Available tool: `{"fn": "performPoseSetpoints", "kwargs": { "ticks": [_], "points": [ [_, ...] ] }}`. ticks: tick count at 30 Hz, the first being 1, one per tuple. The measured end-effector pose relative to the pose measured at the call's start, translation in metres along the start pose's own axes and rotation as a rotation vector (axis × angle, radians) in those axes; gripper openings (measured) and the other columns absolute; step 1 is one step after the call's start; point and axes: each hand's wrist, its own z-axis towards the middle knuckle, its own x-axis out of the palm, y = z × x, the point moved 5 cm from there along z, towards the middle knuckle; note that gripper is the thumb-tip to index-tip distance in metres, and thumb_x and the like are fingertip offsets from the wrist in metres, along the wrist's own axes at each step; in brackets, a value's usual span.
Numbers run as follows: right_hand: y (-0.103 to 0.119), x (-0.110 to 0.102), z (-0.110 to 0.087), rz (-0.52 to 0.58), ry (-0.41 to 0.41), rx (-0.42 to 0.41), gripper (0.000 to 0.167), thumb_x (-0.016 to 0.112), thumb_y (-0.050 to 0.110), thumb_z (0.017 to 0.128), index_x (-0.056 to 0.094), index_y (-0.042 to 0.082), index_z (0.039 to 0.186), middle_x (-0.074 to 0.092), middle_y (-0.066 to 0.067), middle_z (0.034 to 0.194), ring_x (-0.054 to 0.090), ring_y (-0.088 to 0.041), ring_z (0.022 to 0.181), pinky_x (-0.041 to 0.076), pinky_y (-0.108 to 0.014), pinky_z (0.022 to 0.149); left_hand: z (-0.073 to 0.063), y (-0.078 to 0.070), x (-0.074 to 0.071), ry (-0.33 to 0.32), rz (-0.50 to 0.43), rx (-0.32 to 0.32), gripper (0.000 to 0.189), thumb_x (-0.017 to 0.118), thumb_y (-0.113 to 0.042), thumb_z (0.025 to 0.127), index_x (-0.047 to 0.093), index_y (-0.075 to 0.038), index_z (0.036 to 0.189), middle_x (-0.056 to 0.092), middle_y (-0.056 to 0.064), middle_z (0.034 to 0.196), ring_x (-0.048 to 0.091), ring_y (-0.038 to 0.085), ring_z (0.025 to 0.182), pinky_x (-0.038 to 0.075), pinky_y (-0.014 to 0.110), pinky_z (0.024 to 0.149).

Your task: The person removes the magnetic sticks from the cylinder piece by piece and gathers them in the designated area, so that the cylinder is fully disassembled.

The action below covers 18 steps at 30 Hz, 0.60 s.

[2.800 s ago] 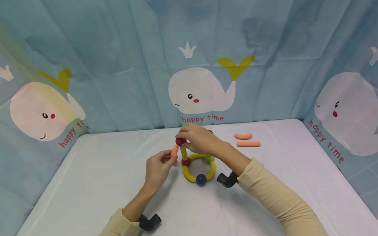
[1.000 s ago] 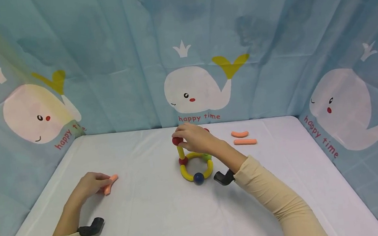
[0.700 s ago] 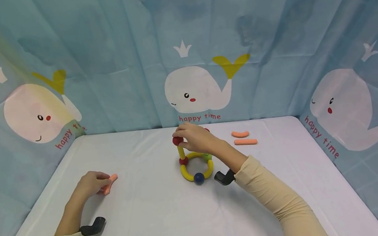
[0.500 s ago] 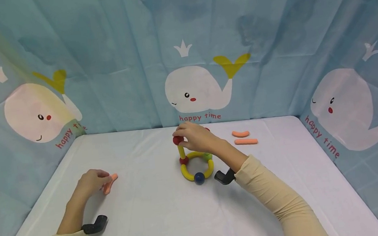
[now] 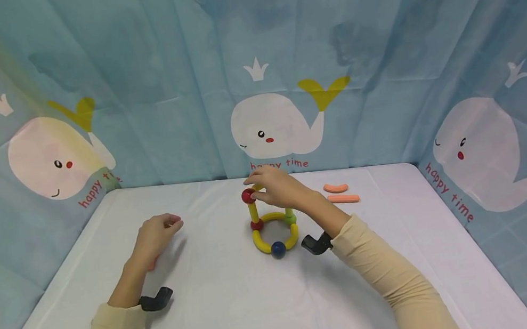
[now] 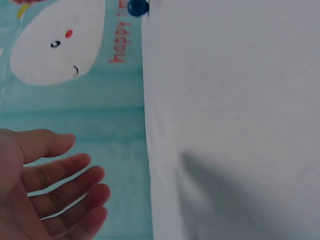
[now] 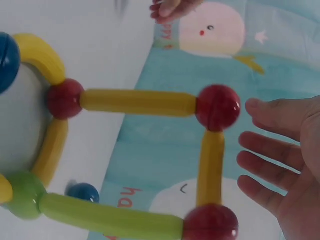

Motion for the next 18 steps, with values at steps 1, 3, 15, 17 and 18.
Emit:
{"fn": "performPoseSetpoints", "kwargs": {
  "ticks": [1,3,15,17,18],
  "points": [
    [-0.002,-0.002,0.0,0.008,0.001,0.013,0.032,0.069,0.015,0.09,0.067,0.008,0.121,0.066,-0.007,0.118,0.061,-0.023,0.109,0.055,-0.036,0.091,0.002,-0.007,0.001,-0.005,-0.011,0.025,0.033,0.057,-0.024,0.096,0.067,0.001,0.116,0.07,0.018,0.109,0.065,0.033,0.097,0.052,0.047,0.082],
    [-0.007,-0.006,0.0,0.023,0.002,0.037,0.032,0.068,0.015,0.091,0.066,0.008,0.123,0.066,-0.009,0.119,0.061,-0.025,0.11,0.055,-0.038,0.092,0.007,-0.022,0.004,-0.019,-0.031,0.09,0.032,0.058,-0.025,0.096,0.068,-0.001,0.115,0.071,0.016,0.106,0.065,0.032,0.097,0.053,0.046,0.082],
    [-0.037,-0.011,0.005,0.117,0.062,0.149,0.033,0.067,0.022,0.093,0.067,0.006,0.121,0.068,-0.011,0.115,0.065,-0.024,0.095,0.057,-0.041,0.087,0.018,-0.116,0.025,-0.098,-0.296,0.366,0.035,0.066,-0.029,0.093,0.067,-0.007,0.12,0.071,0.01,0.114,0.066,0.024,0.104,0.055,0.041,0.095],
    [-0.04,-0.007,0.006,0.14,0.097,0.177,0.032,0.066,0.022,0.093,0.067,0.006,0.121,0.068,-0.011,0.114,0.066,-0.023,0.084,0.058,-0.035,0.077,0.018,-0.125,0.031,-0.095,-0.335,0.38,0.037,0.067,-0.03,0.093,0.066,-0.007,0.121,0.071,0.01,0.116,0.065,0.024,0.106,0.055,0.042,0.095],
    [-0.041,-0.006,0.006,0.145,0.111,0.187,0.032,0.065,0.022,0.094,0.067,0.006,0.121,0.068,-0.011,0.114,0.066,-0.021,0.08,0.058,-0.032,0.074,0.017,-0.129,0.034,-0.092,-0.354,0.388,0.038,0.067,-0.03,0.092,0.066,-0.007,0.122,0.07,0.01,0.116,0.065,0.025,0.107,0.055,0.042,0.095]
  ]
}}
